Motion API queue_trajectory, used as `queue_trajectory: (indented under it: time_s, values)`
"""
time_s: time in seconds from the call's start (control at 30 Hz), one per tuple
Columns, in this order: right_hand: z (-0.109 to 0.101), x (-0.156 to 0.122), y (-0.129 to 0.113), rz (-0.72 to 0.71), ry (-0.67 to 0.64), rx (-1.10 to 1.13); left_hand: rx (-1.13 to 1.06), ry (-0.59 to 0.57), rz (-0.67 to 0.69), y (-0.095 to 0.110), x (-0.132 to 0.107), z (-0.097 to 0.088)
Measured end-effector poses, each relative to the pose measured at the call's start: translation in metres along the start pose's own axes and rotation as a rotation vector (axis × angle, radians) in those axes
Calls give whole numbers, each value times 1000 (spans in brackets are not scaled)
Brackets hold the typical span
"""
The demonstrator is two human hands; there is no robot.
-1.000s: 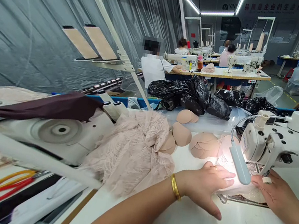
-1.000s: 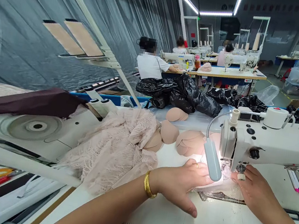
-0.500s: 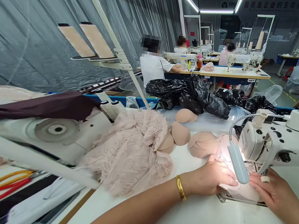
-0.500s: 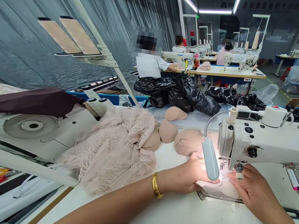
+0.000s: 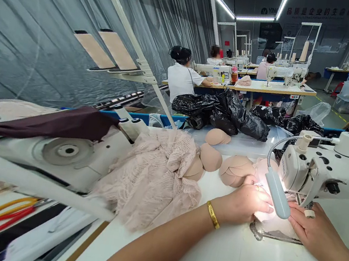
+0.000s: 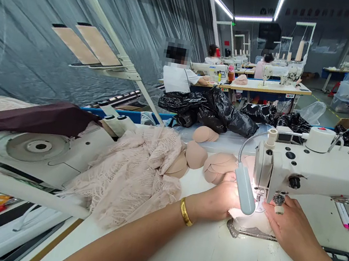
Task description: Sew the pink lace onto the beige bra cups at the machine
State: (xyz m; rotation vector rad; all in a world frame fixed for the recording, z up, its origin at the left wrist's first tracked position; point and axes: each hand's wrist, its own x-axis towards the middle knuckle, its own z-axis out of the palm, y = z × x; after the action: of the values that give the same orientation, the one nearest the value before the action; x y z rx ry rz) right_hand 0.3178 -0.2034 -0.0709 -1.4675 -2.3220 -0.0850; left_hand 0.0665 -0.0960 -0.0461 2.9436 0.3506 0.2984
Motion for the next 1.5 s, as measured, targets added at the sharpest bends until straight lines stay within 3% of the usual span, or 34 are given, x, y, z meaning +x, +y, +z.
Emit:
queue_trajectory:
  time_s: [0.37,0.63,1.5]
  values:
    - [6,-6,6,29,43,12,2,-5,-16,-1,1,0]
    - [7,-7,13,10,239,24,-10,2,-61,-4,2,3]
    - [11,-10,16,48,220,72,96,76,-56,6,-2,14]
